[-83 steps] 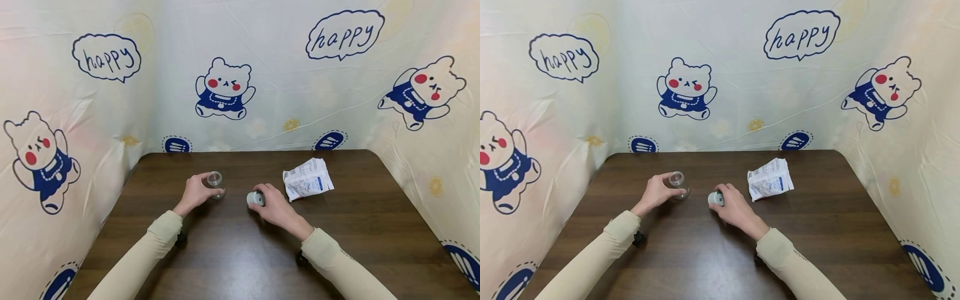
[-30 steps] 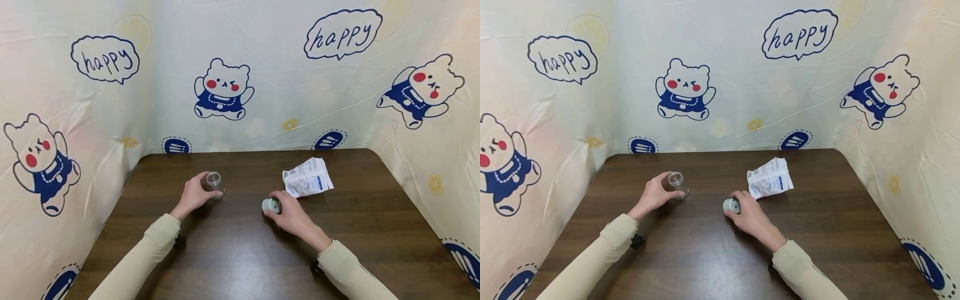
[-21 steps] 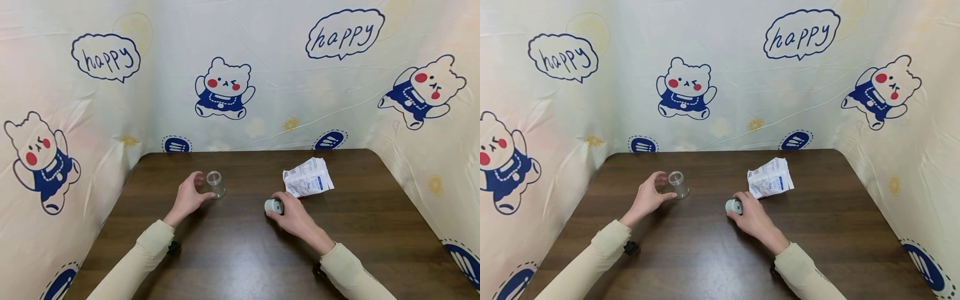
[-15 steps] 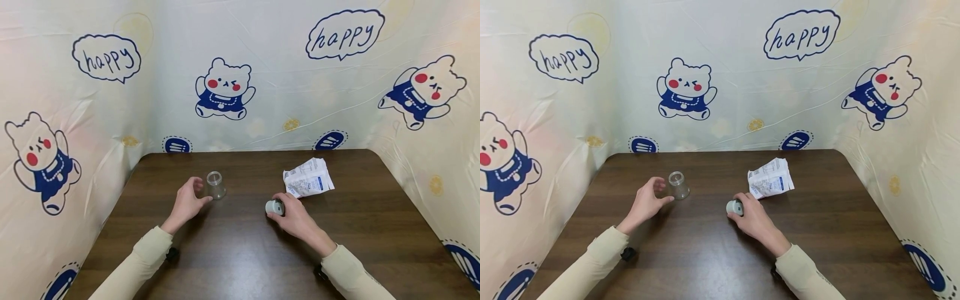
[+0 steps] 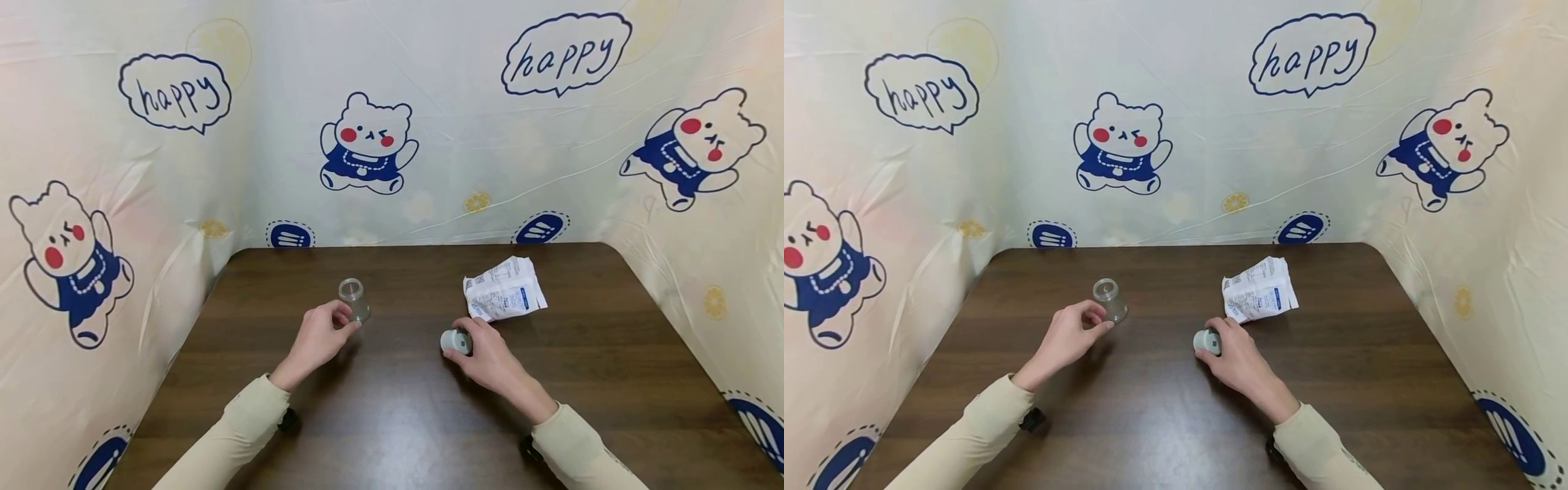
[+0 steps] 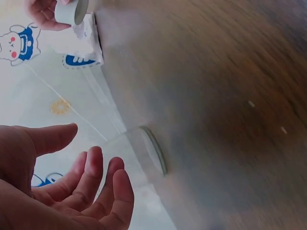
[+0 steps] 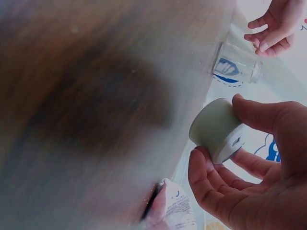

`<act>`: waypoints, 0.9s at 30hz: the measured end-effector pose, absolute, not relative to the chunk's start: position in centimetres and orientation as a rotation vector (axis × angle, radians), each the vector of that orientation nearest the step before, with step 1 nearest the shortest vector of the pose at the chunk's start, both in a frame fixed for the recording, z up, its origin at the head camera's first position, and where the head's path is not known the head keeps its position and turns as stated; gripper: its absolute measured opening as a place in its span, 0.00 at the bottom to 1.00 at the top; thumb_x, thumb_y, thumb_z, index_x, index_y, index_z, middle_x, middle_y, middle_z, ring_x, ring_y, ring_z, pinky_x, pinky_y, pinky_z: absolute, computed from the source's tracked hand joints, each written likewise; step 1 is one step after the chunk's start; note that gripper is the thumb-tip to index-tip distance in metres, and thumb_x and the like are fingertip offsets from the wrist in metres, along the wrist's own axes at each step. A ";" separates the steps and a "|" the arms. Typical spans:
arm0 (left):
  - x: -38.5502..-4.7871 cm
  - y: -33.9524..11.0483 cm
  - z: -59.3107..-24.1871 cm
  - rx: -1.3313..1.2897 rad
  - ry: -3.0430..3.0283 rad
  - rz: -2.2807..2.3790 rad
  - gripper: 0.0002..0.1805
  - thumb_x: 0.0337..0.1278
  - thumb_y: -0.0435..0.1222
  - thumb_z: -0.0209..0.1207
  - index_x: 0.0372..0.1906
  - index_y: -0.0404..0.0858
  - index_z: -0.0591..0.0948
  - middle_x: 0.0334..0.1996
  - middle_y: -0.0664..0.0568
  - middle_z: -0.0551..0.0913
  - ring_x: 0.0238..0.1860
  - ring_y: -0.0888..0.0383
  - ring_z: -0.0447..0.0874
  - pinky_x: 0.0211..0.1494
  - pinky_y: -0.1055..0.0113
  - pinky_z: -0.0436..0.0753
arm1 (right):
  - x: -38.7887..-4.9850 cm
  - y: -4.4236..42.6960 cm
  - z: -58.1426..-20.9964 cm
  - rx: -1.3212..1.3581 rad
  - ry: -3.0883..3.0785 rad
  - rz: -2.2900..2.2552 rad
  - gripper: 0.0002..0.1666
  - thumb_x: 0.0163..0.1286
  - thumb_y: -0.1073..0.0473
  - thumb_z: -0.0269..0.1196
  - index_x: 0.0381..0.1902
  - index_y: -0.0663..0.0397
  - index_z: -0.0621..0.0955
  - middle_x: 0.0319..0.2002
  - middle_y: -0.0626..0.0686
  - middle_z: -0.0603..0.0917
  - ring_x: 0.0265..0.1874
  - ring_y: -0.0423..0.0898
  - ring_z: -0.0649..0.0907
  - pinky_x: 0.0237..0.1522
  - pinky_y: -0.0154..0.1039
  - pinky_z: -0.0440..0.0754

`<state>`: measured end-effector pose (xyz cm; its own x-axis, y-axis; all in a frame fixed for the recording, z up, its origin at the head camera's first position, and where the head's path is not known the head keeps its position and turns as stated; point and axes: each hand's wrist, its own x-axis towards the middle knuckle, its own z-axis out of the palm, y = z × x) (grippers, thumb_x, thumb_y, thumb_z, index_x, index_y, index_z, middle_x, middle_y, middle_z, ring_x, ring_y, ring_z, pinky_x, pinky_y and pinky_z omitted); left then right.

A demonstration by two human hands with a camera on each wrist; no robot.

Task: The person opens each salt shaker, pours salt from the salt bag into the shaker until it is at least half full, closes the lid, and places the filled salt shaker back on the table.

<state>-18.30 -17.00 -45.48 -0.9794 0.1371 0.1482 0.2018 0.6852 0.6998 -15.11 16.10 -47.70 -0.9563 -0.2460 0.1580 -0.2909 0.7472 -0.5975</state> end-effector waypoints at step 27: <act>-17.7 -12.4 -45.5 -0.405 -2.775 -1.262 0.07 0.61 0.33 0.74 0.35 0.40 0.84 0.27 0.57 0.81 0.30 0.58 0.80 0.39 0.62 0.80 | -13.5 18.9 -47.8 0.427 -2.868 0.901 0.26 0.60 0.60 0.80 0.53 0.62 0.83 0.49 0.58 0.83 0.43 0.53 0.82 0.45 0.50 0.81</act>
<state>-17.69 -12.38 -45.51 -0.9632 0.2100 0.1679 0.2646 0.6290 0.7310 -13.49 18.91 -47.80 -0.9550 -0.2338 0.1826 -0.2962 0.7851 -0.5440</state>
